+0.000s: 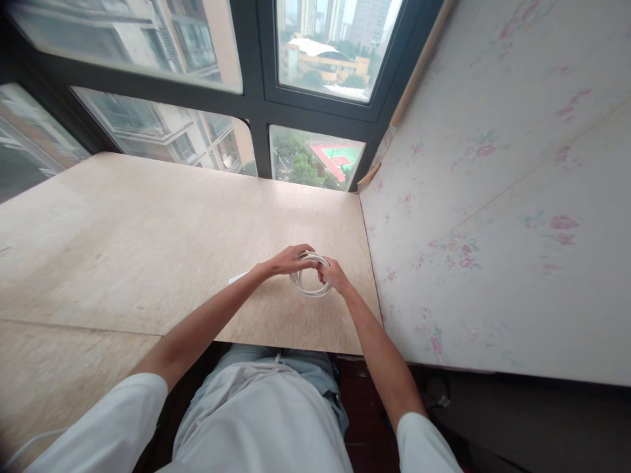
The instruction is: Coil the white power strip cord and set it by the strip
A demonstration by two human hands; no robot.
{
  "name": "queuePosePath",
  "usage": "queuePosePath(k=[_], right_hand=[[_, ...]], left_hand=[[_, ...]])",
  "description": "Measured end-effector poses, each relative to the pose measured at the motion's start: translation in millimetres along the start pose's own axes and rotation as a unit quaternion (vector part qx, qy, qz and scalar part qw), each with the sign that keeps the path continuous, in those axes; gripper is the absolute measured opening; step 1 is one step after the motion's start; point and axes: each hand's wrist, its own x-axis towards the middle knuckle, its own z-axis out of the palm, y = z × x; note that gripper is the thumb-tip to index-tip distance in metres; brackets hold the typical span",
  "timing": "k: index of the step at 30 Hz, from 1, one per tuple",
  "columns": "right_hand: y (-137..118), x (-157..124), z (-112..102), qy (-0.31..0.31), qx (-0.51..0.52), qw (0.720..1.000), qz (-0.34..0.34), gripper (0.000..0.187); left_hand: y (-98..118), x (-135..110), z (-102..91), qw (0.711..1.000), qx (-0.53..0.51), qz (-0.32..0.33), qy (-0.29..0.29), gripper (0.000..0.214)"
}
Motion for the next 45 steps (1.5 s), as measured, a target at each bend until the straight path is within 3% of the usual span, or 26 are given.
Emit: queuePosePath(k=[4, 6, 10, 14, 17, 21, 24, 28, 32, 38, 45], right_hand=[[-3, -2, 0, 0.054, 0.053, 0.997, 0.002, 0.023], [-7, -4, -1, 0.075, 0.078, 0.994, 0.004, 0.023], [-15, -3, -1, 0.103, 0.128, 0.986, 0.014, 0.025], [-17, 2, 4, 0.128, 0.169, 0.977, 0.023, 0.029], [-13, 7, 7, 0.159, 0.184, 0.97, 0.025, 0.03], [2, 14, 7, 0.211, 0.181, 0.96, 0.031, 0.029], [17, 18, 3, 0.253, 0.159, 0.954, 0.039, 0.028], [37, 20, -4, 0.308, 0.11, 0.944, 0.048, 0.025], [51, 18, -13, 0.347, 0.069, 0.934, 0.044, 0.021], [61, 14, -18, 0.376, 0.012, 0.926, 0.013, 0.02], [70, 7, -11, 0.363, -0.034, 0.931, -0.005, 0.022]], left_hand=[[-17, -11, -29.9, 1.0, -0.007, -0.014, -0.017, 0.058], [-33, -20, -42.7, 0.998, 0.021, -0.051, -0.031, 0.062], [-62, -39, -49.2, 0.992, 0.064, -0.093, -0.051, 0.077], [-71, -49, -33.0, 0.992, 0.039, -0.116, -0.012, 0.044], [-65, -51, -17.1, 0.987, -0.082, -0.137, -0.014, 0.036], [-53, -50, 6.6, 0.93, -0.32, -0.172, -0.061, 0.038], [-47, -44, 27.9, 0.904, -0.359, -0.228, -0.039, 0.033], [-41, -32, 53.9, 0.907, -0.323, -0.27, 0.002, 0.024], [-39, -22, 66.5, 0.926, -0.252, -0.28, 0.038, 0.025], [-40, -15, 62.1, 0.956, -0.097, -0.264, 0.086, 0.032], [-30, -14, 60.6, 0.958, 0.129, -0.243, 0.081, 0.037]])
